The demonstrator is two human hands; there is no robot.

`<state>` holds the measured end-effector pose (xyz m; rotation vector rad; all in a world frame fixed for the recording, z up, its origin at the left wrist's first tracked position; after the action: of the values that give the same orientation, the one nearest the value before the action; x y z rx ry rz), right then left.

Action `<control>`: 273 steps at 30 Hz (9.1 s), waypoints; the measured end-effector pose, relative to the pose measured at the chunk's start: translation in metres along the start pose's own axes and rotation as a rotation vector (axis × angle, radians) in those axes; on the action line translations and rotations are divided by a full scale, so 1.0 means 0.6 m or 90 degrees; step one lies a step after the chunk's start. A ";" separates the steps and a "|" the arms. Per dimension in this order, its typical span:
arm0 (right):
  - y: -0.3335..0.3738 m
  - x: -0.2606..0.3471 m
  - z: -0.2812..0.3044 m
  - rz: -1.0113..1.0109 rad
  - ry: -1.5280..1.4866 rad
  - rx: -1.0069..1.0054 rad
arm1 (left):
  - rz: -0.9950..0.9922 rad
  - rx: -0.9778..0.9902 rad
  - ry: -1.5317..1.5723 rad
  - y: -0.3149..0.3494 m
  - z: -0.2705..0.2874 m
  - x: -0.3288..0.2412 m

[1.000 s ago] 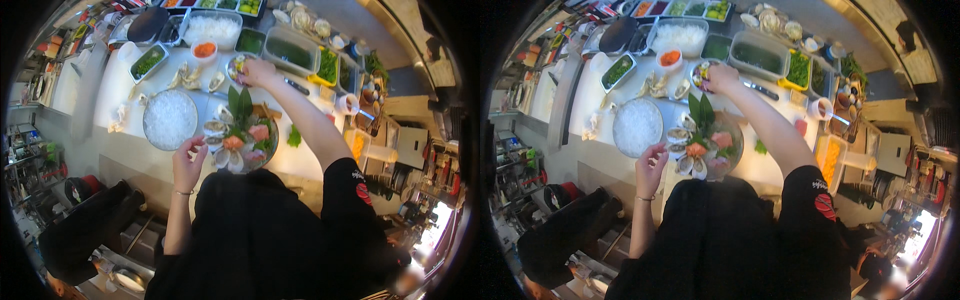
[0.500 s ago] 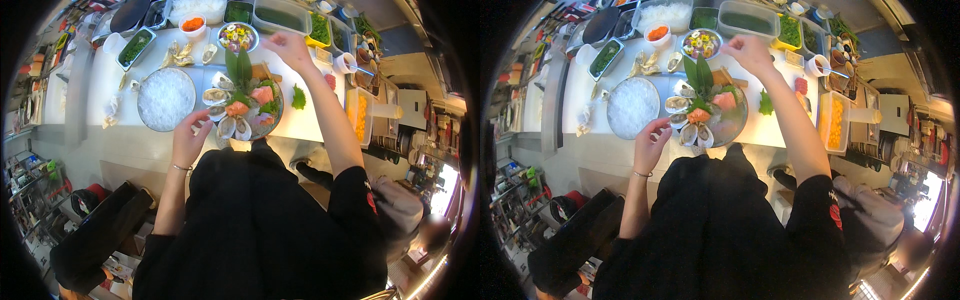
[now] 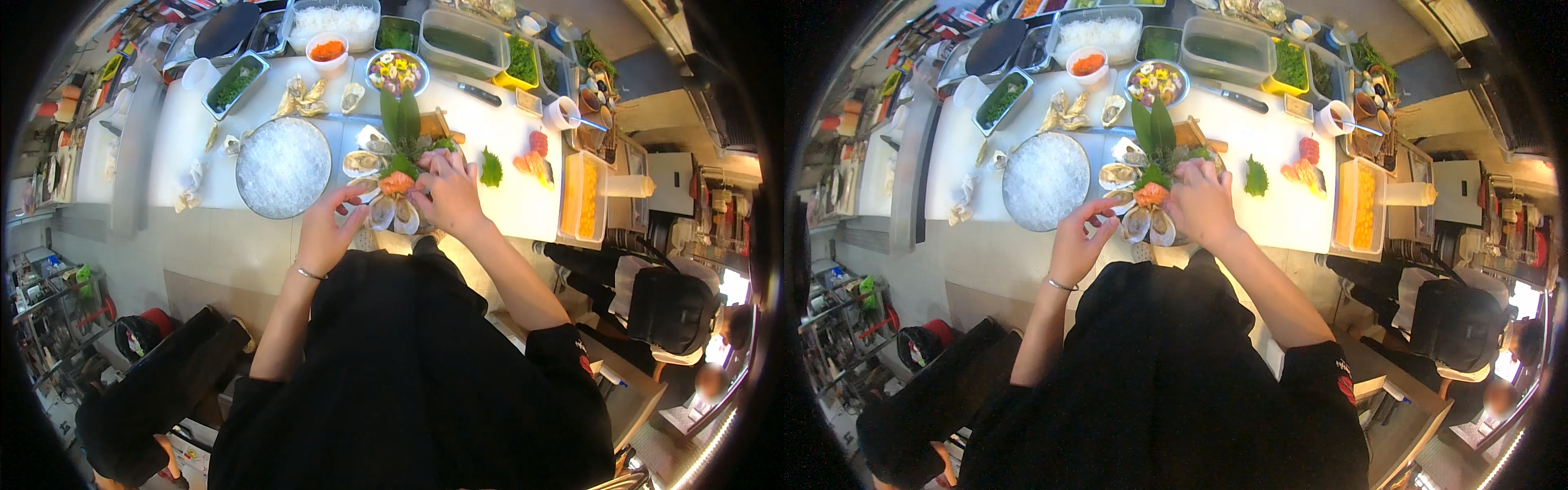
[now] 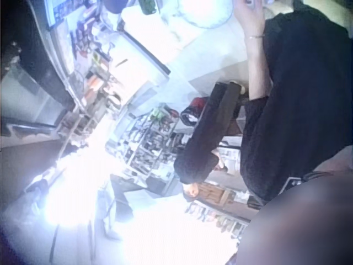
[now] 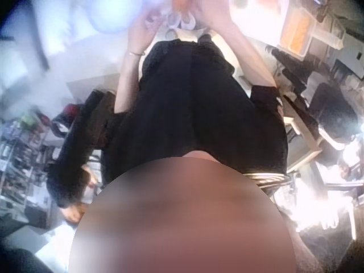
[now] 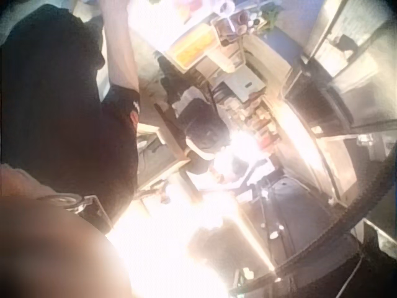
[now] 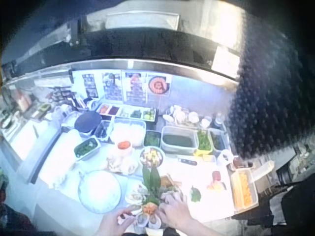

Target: The person assembles a sashimi platter by arranging oysters, sliced fish, and garnishes on a bed of ice. They place shiso leaves and green garnish, add fish roe with tongs, and finish with a red sauce and additional garnish.

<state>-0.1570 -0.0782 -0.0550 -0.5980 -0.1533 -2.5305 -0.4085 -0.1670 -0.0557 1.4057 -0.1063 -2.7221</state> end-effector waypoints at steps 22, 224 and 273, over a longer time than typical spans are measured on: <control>-0.444 -0.070 0.136 0.072 -0.250 -0.213 | 0.116 -0.180 0.001 0.050 0.110 0.079; 0.591 -0.829 0.252 -0.536 -1.010 -0.536 | -0.331 0.124 -0.483 -0.141 -0.870 -0.543; 0.674 -0.763 0.216 -0.580 -0.960 -0.854 | -0.404 0.071 -0.212 -0.012 -0.692 -0.425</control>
<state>0.4523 -0.1780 -0.1469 -3.3615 1.0142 -1.7494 0.0774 -0.1457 -0.0896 1.1358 0.2115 -3.5039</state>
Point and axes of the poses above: each hand's wrist, its own y-axis away from the middle knuckle, its own z-axis out of the back of the hand, x = y × z, the point moved 1 cm from there along -y, towards the middle knuckle, and after that the axes turned 10 degrees about -y, right-handed, at the moved point
